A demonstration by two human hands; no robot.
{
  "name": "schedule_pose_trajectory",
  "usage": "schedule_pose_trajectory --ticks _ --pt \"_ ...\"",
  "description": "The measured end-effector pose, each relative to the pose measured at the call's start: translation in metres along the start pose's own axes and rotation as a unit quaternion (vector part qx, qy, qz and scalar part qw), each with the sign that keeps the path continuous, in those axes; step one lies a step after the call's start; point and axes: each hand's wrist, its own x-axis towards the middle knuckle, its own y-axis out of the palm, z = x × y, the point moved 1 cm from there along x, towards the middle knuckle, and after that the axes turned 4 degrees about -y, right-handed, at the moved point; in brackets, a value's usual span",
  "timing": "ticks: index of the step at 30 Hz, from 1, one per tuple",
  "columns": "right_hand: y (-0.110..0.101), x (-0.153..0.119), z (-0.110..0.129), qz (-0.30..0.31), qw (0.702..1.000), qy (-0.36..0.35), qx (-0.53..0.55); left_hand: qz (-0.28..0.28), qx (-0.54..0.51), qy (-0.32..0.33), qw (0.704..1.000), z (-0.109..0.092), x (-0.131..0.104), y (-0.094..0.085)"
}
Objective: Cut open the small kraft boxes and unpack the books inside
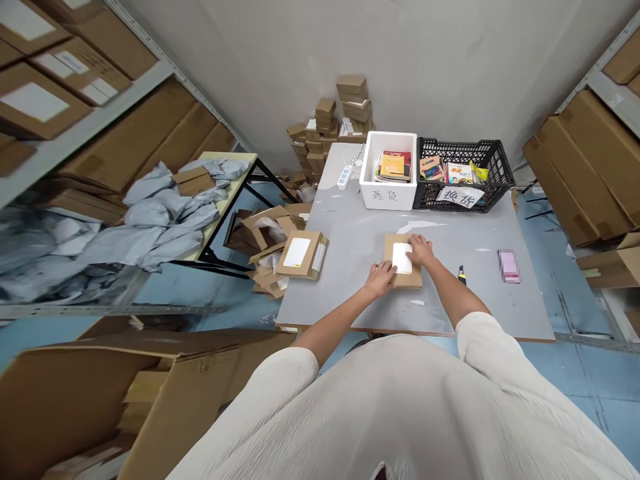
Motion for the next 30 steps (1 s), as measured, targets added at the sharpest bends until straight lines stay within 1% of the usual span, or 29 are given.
schedule_pose_trajectory --ticks 3,6,8,10,13,16,18,21,23,25,27,30 --pt "0.001 0.008 -0.001 -0.001 1.0 0.004 -0.004 0.0 0.0 0.006 1.0 0.002 0.001 0.002" --pt "-0.001 0.009 0.001 0.002 1.0 0.001 -0.03 0.009 0.006 0.015 1.0 0.006 0.003 0.001" --pt "-0.004 0.007 0.0 0.004 0.998 0.023 -0.051 0.016 0.012 0.02 1.0 0.011 0.004 -0.005" --pt "-0.006 0.002 -0.005 -0.001 0.996 0.066 -0.061 0.009 0.026 0.013 1.0 0.02 0.005 -0.013" --pt "-0.006 -0.012 -0.017 -0.024 0.992 0.12 -0.04 -0.024 0.057 -0.026 0.998 0.036 0.007 -0.025" --pt "-0.005 -0.034 -0.024 -0.03 0.987 0.155 -0.014 -0.035 0.057 -0.111 0.992 0.051 0.01 -0.031" --pt "-0.004 -0.05 -0.022 -0.002 0.983 0.184 -0.004 -0.02 0.03 -0.153 0.988 0.057 0.013 -0.031" --pt "-0.001 -0.074 -0.008 0.04 0.974 0.223 0.012 0.017 -0.034 -0.18 0.983 0.06 0.018 -0.028" --pt "0.002 -0.087 0.001 0.051 0.97 0.238 0.024 0.022 -0.082 -0.189 0.978 0.06 0.02 -0.025" --pt "0.004 -0.095 0.005 0.057 0.967 0.246 0.043 0.014 -0.129 -0.197 0.972 0.06 0.023 -0.023" --pt "0.004 -0.095 0.006 0.047 0.967 0.241 0.067 -0.005 -0.175 -0.206 0.963 0.062 0.027 -0.02" --pt "0.002 -0.084 0.001 -0.018 0.974 0.196 0.115 -0.049 -0.251 -0.223 0.941 0.065 0.04 -0.018"
